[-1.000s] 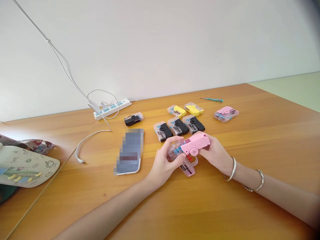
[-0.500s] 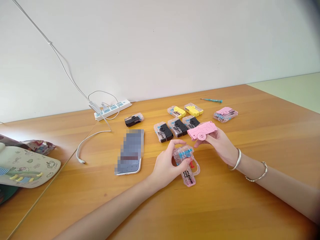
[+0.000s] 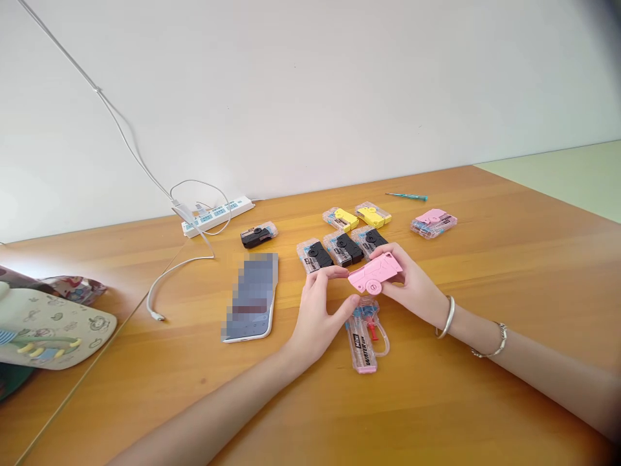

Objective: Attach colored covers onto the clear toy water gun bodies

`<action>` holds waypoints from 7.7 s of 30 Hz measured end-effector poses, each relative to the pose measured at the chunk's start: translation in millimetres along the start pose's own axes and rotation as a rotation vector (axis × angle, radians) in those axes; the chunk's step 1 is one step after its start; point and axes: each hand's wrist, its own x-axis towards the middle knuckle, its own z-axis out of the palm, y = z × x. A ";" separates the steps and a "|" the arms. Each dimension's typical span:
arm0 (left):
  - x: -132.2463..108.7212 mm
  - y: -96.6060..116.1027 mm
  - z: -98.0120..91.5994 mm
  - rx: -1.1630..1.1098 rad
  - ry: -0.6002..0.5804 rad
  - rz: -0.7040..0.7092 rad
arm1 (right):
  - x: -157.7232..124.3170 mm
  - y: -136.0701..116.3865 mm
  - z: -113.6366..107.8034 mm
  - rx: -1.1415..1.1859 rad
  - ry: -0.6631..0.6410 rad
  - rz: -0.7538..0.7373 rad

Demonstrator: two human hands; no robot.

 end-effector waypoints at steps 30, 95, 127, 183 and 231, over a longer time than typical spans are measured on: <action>3.2 0.0 -0.3 -0.076 -0.125 0.049 | -11.5 -20.3 9.6 -1.196 0.046 -0.672; -1.5 5.0 -2.0 -0.133 0.117 0.202 | 15.5 5.3 1.9 -1.038 -0.182 -0.479; -14.1 2.9 7.8 0.079 0.286 0.669 | 58.2 -12.8 68.8 -0.851 -0.336 -0.668; -3.3 3.3 -4.7 -0.145 -0.098 0.265 | -22.3 -38.3 6.0 -1.095 -0.081 -0.693; 3.9 -3.9 -2.5 -0.238 -0.138 0.008 | 10.2 -49.7 -4.3 -1.232 -0.390 -0.696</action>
